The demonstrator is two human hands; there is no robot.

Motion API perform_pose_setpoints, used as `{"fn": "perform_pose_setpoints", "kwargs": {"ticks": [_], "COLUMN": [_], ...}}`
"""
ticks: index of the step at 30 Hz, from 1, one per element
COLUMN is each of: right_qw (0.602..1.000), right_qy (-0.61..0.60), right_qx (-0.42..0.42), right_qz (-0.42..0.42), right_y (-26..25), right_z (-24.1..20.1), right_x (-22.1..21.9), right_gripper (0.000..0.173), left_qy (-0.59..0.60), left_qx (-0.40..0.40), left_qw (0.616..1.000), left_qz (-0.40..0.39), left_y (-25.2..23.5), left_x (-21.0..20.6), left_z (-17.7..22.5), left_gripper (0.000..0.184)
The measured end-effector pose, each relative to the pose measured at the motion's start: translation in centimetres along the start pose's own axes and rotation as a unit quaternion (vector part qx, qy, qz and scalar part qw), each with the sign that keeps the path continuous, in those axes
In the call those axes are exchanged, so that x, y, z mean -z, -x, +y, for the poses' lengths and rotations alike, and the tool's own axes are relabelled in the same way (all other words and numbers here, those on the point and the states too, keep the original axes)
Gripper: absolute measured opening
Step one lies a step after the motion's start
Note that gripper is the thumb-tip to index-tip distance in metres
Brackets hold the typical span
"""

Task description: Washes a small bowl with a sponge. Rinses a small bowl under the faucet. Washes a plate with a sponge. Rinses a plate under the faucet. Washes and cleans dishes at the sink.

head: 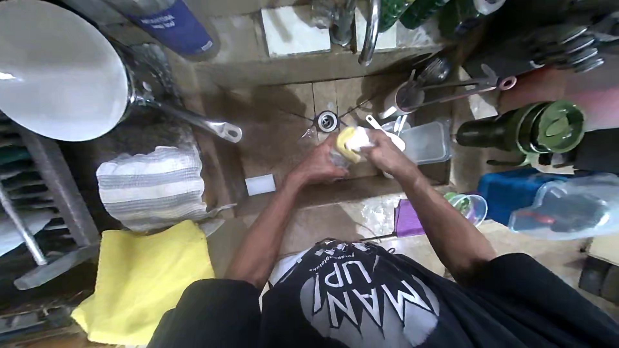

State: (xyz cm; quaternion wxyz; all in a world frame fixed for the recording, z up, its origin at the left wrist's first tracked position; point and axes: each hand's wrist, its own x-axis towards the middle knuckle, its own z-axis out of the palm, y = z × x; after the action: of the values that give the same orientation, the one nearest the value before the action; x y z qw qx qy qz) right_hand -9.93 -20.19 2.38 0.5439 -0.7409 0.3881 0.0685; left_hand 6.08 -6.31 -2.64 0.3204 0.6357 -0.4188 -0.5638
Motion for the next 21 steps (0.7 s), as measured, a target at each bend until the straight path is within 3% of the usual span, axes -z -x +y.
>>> {"fn": "perform_pose_setpoints", "kwargs": {"ticks": [2, 4, 6, 8, 9, 12, 14, 17, 21], "right_qw": [0.996, 0.984, 0.95, 0.92, 0.924, 0.969, 0.987, 0.995, 0.99], "right_qy": [0.008, -0.058, -0.193, -0.267, -0.249, -0.111, -0.057, -0.067, -0.062], "right_qx": [-0.039, -0.075, -0.104, -0.074, -0.047, -0.027, -0.047, -0.041, -0.097], "right_qz": [0.084, 0.149, 0.222, 0.279, 0.288, 0.218, 0.141, 0.054, 0.075], "right_y": [-1.6, -2.3, -2.2, -2.2, -1.8, 1.1, 2.3, 2.3, 0.5], "right_z": [0.7, 0.7, 0.8, 2.0, 3.0, 3.2, 2.4, 0.3, -1.3], "right_x": [-2.0, -2.8, -2.6, -1.4, -0.9, -1.4, -3.4, -5.3, -5.3], "right_gripper": [0.03, 0.031, 0.033, 0.039, 0.039, 0.035, 0.037, 0.05, 0.054], "left_qy": [-0.16, -0.147, -0.001, 0.185, 0.25, 0.382, 0.39, 0.365, 0.375], "left_qx": [-0.003, 0.001, -0.007, -0.014, -0.009, 0.006, 0.01, 0.029, 0.039], "left_qw": [0.985, 0.987, 0.998, 0.98, 0.963, 0.91, 0.898, 0.886, 0.867], "left_qz": [0.067, 0.071, 0.06, 0.078, 0.098, 0.164, 0.205, 0.283, 0.325], "left_y": [-0.7, -1.0, -0.7, -0.3, 0.0, -0.3, -1.5, -2.8, -4.0], "left_x": [-1.3, -1.4, -0.7, -0.2, -0.2, -0.3, -0.8, -1.7, -1.5], "left_z": [-0.1, 0.0, -0.1, -0.6, -0.8, -0.8, -0.5, 0.4, 0.6], "left_gripper": [0.078, 0.087, 0.105, 0.103, 0.098, 0.086, 0.081, 0.072, 0.075]}}
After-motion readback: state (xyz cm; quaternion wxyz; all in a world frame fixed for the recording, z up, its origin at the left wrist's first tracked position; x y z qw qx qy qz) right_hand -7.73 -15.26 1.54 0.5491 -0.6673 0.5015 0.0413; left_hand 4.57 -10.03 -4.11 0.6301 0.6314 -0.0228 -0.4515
